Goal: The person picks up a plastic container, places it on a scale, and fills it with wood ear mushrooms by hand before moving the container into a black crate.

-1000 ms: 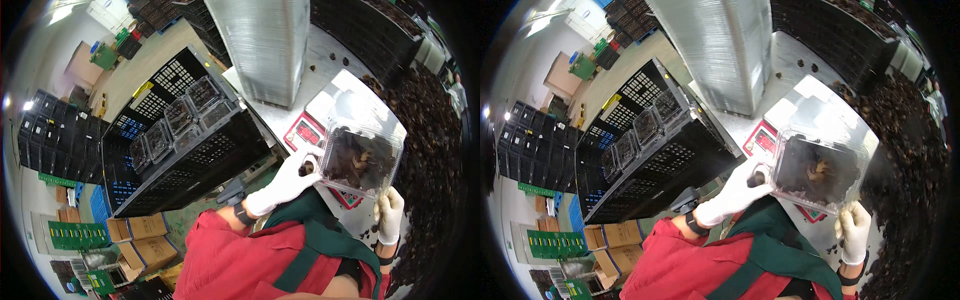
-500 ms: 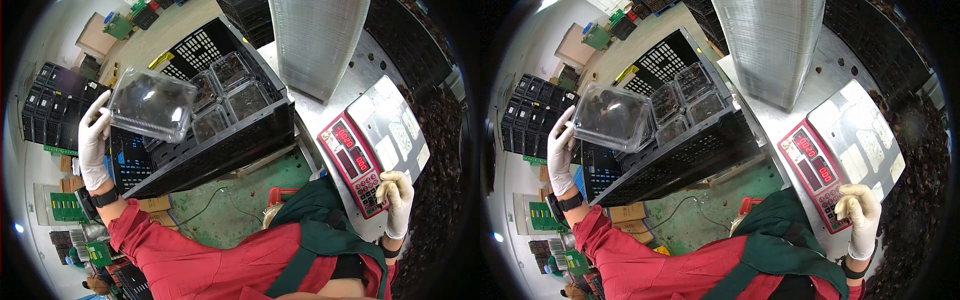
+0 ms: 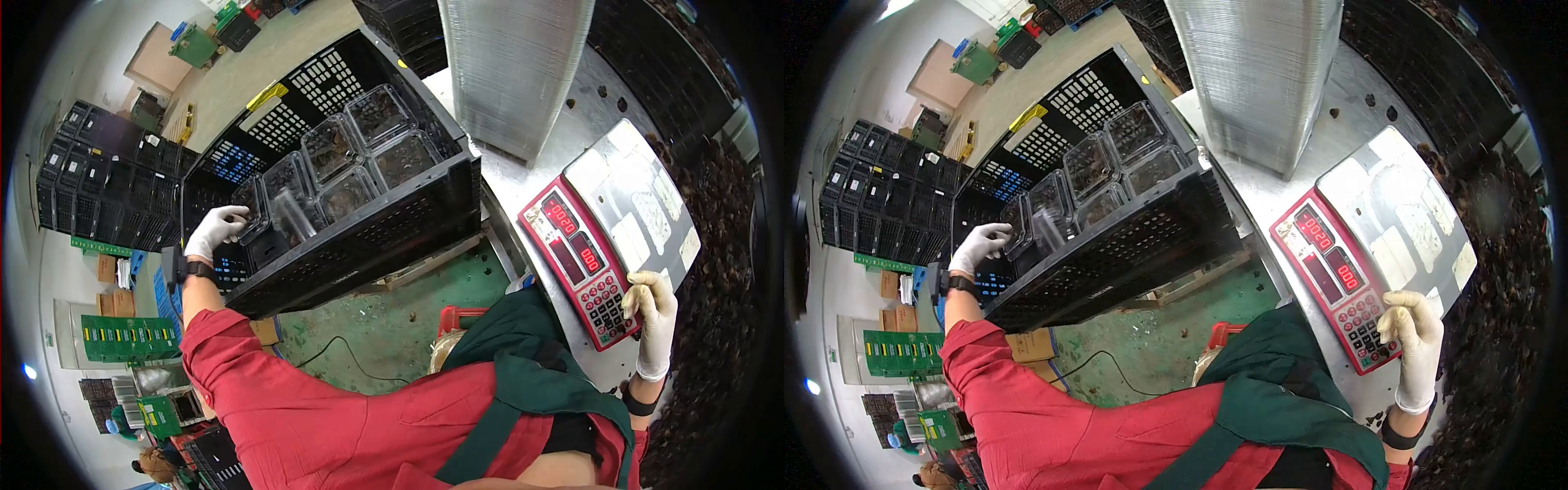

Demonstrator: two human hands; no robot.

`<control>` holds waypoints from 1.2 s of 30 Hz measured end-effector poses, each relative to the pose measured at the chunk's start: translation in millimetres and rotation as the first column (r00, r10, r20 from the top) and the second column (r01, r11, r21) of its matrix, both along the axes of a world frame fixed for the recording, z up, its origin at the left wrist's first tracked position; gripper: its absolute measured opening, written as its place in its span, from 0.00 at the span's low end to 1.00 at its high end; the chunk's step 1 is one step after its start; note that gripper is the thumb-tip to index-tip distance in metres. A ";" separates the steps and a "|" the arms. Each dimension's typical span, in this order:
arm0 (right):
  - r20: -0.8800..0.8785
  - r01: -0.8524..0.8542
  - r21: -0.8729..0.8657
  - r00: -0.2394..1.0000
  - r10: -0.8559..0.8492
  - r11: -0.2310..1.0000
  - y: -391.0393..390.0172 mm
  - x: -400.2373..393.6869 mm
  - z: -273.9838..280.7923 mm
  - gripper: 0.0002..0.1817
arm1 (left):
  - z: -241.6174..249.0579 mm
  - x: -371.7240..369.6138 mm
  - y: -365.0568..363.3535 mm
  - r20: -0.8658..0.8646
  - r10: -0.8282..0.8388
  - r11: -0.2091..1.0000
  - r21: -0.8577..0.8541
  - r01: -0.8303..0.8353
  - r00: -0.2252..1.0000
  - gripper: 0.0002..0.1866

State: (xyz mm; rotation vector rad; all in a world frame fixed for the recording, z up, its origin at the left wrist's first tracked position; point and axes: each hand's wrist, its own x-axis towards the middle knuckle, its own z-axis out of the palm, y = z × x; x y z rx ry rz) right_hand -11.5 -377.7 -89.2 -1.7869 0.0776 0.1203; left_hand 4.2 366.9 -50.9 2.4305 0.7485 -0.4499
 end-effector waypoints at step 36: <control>-0.136 0.105 -0.016 0.985 -0.107 0.994 -37.3 -31.9 -19.3 0.11 | -101.1 32.1 52.0 -0.570 -0.819 0.258 -0.273 0.927 0.060 0.09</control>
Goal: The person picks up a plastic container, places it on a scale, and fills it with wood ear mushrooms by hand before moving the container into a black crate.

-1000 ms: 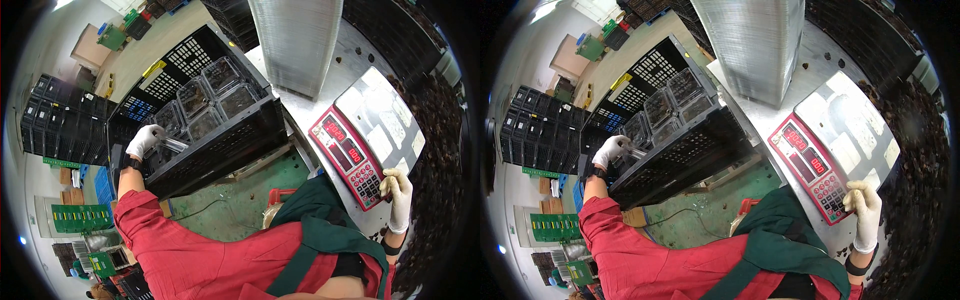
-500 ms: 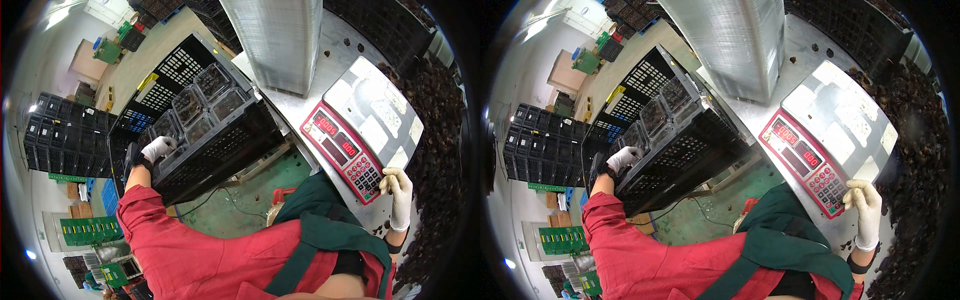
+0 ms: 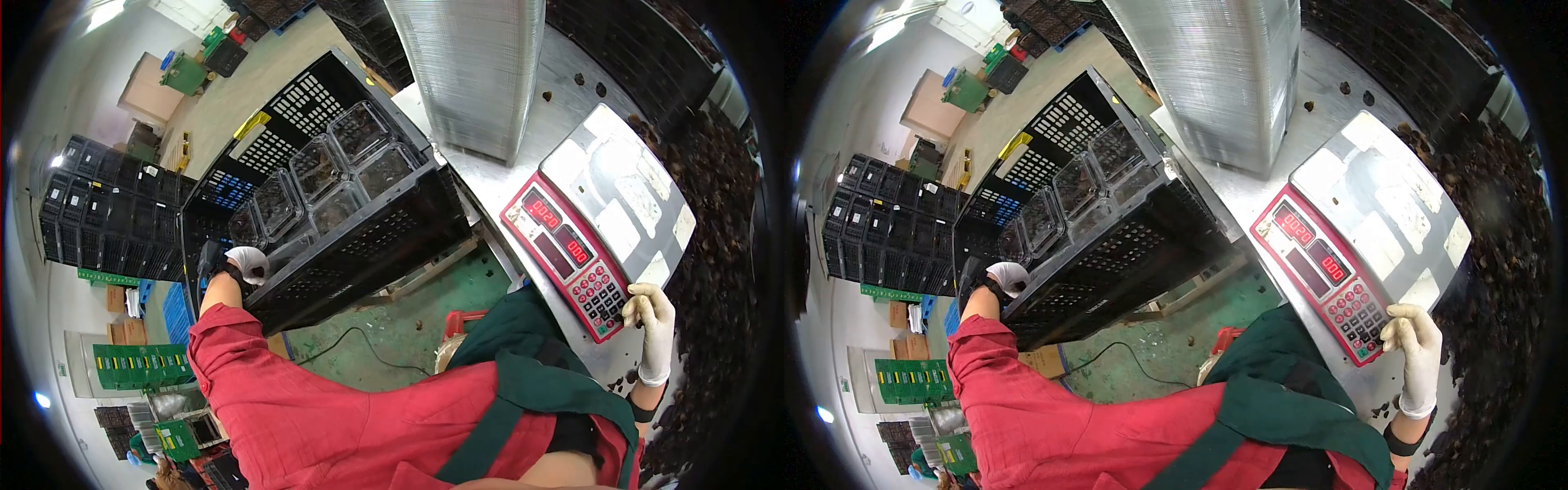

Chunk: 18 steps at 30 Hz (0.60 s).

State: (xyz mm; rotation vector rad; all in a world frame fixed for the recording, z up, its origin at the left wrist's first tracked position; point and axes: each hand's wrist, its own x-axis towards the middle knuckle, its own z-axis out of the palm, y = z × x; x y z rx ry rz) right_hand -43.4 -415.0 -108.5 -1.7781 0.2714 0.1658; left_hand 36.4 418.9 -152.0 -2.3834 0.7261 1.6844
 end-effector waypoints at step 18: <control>0.031 0.027 0.061 0.999 -0.029 0.998 -6.2 1.0 -8.9 0.13 | 6.4 -25.6 -30.1 0.315 0.945 -0.080 -0.043 -0.996 -0.090 0.05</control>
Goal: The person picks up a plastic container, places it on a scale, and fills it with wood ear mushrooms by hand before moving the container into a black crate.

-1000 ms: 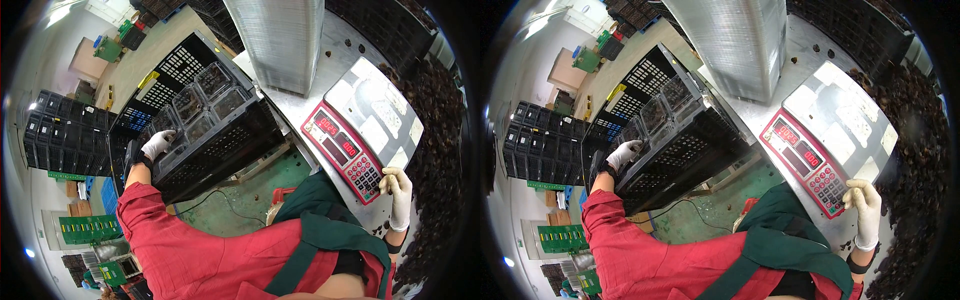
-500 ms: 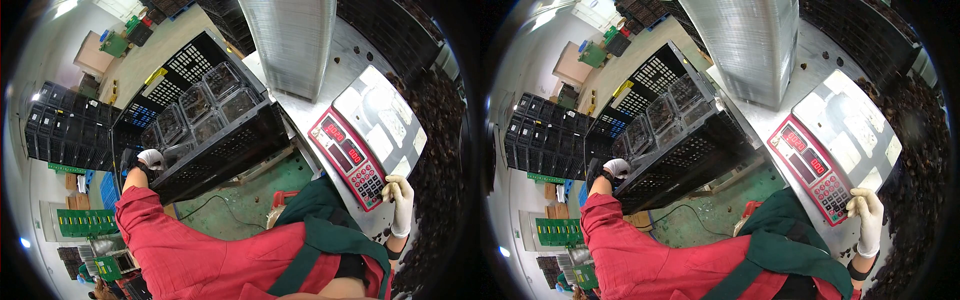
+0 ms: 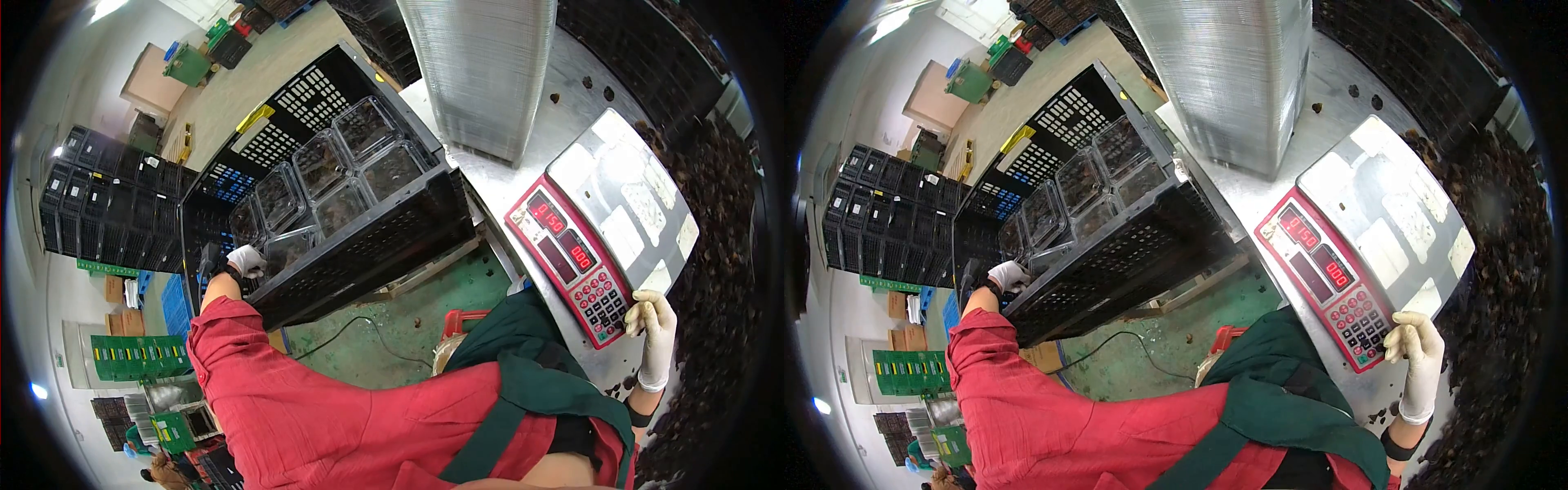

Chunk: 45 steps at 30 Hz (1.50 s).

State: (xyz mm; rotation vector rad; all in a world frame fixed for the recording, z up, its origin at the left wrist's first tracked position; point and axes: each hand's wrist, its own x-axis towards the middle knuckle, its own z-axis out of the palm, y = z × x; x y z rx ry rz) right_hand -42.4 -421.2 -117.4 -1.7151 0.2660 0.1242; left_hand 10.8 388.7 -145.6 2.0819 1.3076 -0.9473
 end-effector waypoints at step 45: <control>0.043 -0.045 0.103 0.998 0.041 0.994 4.1 -10.3 17.9 0.12 | 374.0 189.1 -419.7 0.606 -0.566 0.527 0.787 0.320 -0.559 0.14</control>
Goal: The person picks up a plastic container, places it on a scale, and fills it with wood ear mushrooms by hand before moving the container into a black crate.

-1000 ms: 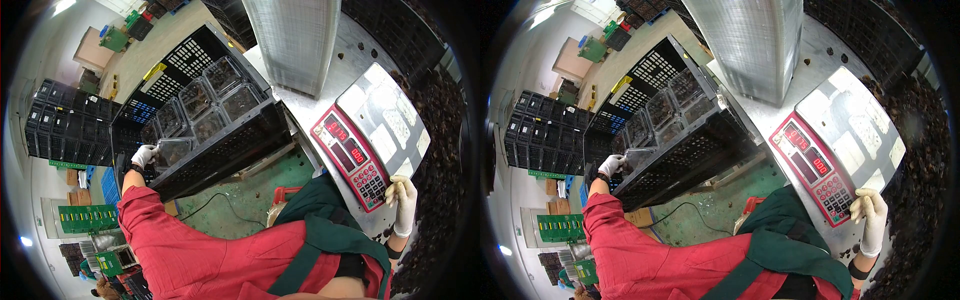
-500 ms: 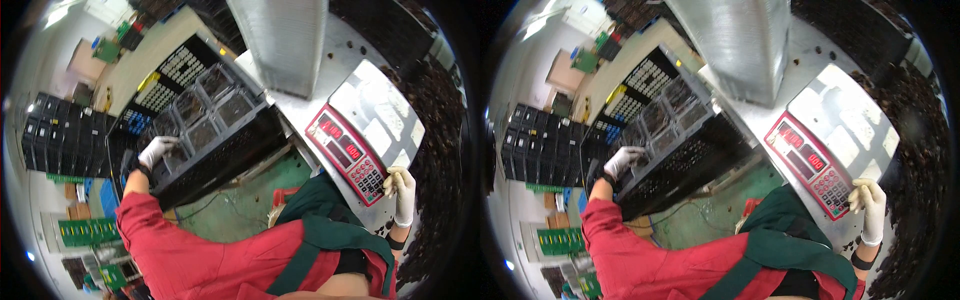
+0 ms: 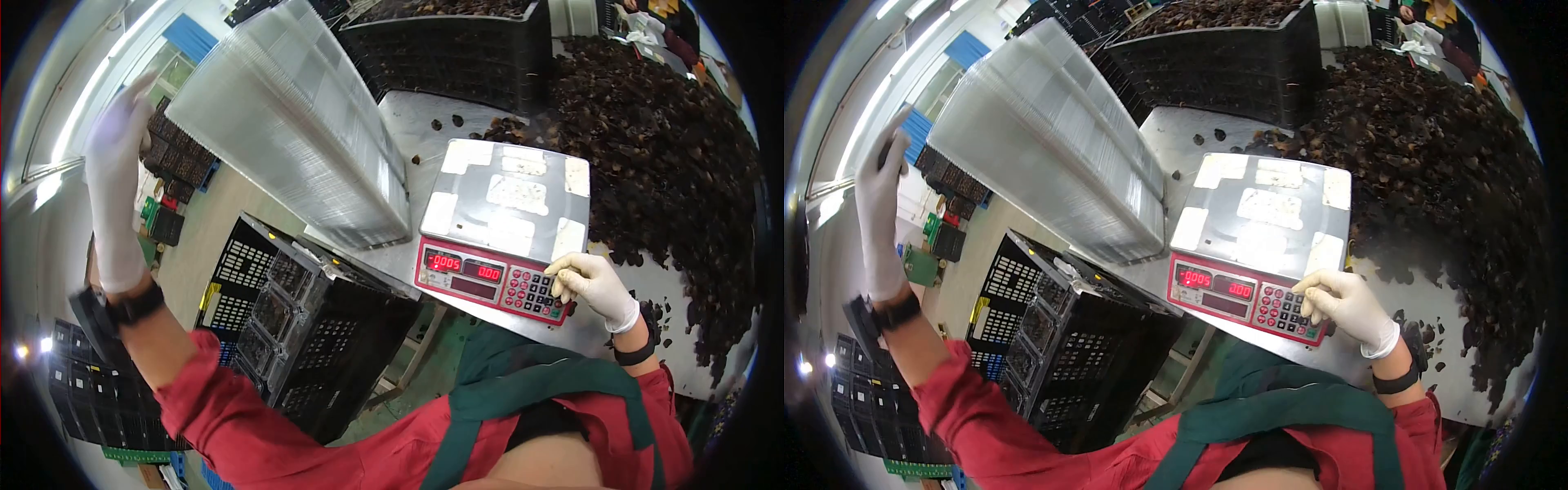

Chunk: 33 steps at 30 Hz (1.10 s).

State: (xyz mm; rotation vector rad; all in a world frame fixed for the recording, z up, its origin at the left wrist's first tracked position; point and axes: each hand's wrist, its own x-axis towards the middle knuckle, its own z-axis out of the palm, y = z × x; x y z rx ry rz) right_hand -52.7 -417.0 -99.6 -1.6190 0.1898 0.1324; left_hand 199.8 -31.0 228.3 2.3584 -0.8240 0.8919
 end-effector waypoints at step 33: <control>-0.060 0.265 0.067 0.963 -0.261 0.962 -58.6 -142.2 -35.3 0.12 | -257.0 -116.8 -231.6 -0.322 -0.163 0.726 0.601 0.334 0.933 0.09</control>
